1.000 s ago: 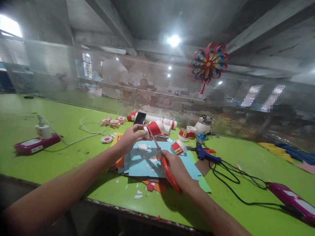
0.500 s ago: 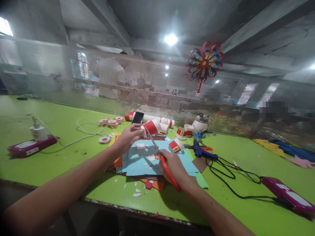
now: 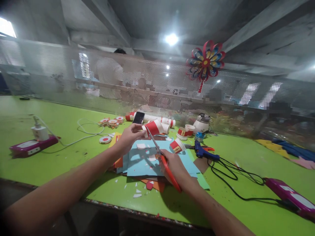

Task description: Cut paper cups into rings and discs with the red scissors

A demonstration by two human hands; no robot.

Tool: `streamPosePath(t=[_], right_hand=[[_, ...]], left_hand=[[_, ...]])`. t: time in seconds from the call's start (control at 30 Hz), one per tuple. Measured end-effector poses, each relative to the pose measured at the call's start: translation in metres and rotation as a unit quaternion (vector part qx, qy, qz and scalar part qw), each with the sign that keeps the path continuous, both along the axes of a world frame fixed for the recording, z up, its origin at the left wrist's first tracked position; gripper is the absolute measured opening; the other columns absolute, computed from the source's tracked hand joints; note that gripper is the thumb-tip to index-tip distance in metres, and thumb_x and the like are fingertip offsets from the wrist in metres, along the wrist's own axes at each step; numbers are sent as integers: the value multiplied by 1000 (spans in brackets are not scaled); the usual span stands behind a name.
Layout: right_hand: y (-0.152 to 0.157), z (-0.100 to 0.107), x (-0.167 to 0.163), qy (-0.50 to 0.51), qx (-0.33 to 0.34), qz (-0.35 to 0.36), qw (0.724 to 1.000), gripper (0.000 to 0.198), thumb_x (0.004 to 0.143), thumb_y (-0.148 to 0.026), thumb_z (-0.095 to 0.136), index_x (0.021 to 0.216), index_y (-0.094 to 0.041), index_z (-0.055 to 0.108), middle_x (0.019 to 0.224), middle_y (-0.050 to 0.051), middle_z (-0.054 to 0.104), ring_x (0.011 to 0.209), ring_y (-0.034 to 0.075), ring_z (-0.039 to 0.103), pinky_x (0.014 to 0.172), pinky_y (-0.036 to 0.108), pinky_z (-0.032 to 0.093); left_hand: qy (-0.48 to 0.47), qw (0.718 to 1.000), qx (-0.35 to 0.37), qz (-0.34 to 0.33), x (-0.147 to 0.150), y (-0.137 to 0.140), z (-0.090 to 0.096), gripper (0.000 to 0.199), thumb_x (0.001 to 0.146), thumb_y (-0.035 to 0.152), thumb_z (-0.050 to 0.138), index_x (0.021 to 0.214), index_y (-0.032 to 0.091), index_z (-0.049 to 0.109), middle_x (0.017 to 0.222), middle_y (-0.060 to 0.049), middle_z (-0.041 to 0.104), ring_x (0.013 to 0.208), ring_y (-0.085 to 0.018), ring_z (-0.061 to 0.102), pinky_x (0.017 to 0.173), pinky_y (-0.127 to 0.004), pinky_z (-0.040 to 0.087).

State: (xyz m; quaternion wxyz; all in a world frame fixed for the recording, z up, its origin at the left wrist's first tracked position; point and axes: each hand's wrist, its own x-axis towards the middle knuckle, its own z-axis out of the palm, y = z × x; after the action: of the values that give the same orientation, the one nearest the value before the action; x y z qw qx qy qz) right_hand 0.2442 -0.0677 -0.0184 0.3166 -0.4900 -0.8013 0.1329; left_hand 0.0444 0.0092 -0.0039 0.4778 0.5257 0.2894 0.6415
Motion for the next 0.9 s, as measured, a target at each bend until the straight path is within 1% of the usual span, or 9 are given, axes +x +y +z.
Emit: streamPosePath(t=[0.07, 0.17, 0.27, 0.33, 0.4, 0.53, 0.7, 0.9], right_hand=[[-2, 1, 0, -19, 6, -4, 1000, 22, 82, -22, 45, 88, -16, 65, 66, 2, 64, 56, 16, 56, 53, 25, 41], [-3, 1, 1, -39, 17, -15, 999, 23, 81, -19, 42, 90, -16, 63, 67, 2, 64, 57, 16, 56, 55, 25, 41], [-2, -1, 1, -49, 24, -24, 998, 24, 78, -17, 43, 91, -17, 63, 68, 3, 65, 59, 17, 56, 57, 26, 41], [0, -3, 2, -55, 23, -28, 998, 24, 76, -16, 45, 92, -18, 64, 67, 3, 65, 59, 18, 57, 57, 26, 41], [3, -5, 3, -57, 19, -27, 998, 27, 76, -16, 46, 95, -18, 64, 65, 2, 65, 59, 18, 58, 56, 26, 42], [6, -5, 5, -59, 10, -16, 998, 33, 77, -13, 45, 102, -18, 65, 71, 2, 69, 63, 18, 62, 58, 25, 43], [7, -4, 7, -66, 12, -25, 997, 32, 76, -12, 47, 100, -18, 67, 75, 3, 72, 65, 19, 62, 59, 25, 43], [2, -3, 4, -72, 17, -37, 997, 29, 79, -16, 45, 98, -17, 66, 73, 5, 70, 63, 20, 61, 59, 27, 42]], left_hand=[[8, 1000, 0, 5, 0, 0, 0, 33, 65, 22, 76, 91, 13, 59, 91, -11, 66, 79, -20, 65, 69, -36, 55], [0, 1000, -4, 2, 0, -2, 1, 34, 64, 21, 77, 91, 12, 58, 92, -11, 65, 77, -20, 65, 68, -36, 55], [-37, 998, -23, -42, -1, -4, 4, 36, 64, 18, 77, 93, 12, 57, 97, -10, 63, 73, -18, 65, 69, -38, 56], [-61, 994, -47, -77, -2, -5, 6, 33, 66, 18, 75, 93, 13, 56, 94, -9, 63, 69, -17, 66, 69, -39, 55], [-72, 991, -65, -88, -4, -4, 7, 29, 69, 18, 73, 90, 13, 55, 87, -8, 62, 65, -16, 65, 68, -39, 55], [-75, 992, -67, -77, -5, -4, 7, 29, 66, 13, 74, 89, 11, 56, 85, -8, 62, 67, -17, 64, 68, -39, 55], [-63, 993, -66, -73, -2, -7, 7, 27, 67, 12, 71, 90, 11, 56, 85, -8, 62, 67, -17, 65, 68, -39, 55], [-55, 994, -65, -64, -2, -8, 8, 26, 68, 12, 70, 90, 10, 57, 87, -10, 63, 68, -19, 66, 69, -41, 56]])
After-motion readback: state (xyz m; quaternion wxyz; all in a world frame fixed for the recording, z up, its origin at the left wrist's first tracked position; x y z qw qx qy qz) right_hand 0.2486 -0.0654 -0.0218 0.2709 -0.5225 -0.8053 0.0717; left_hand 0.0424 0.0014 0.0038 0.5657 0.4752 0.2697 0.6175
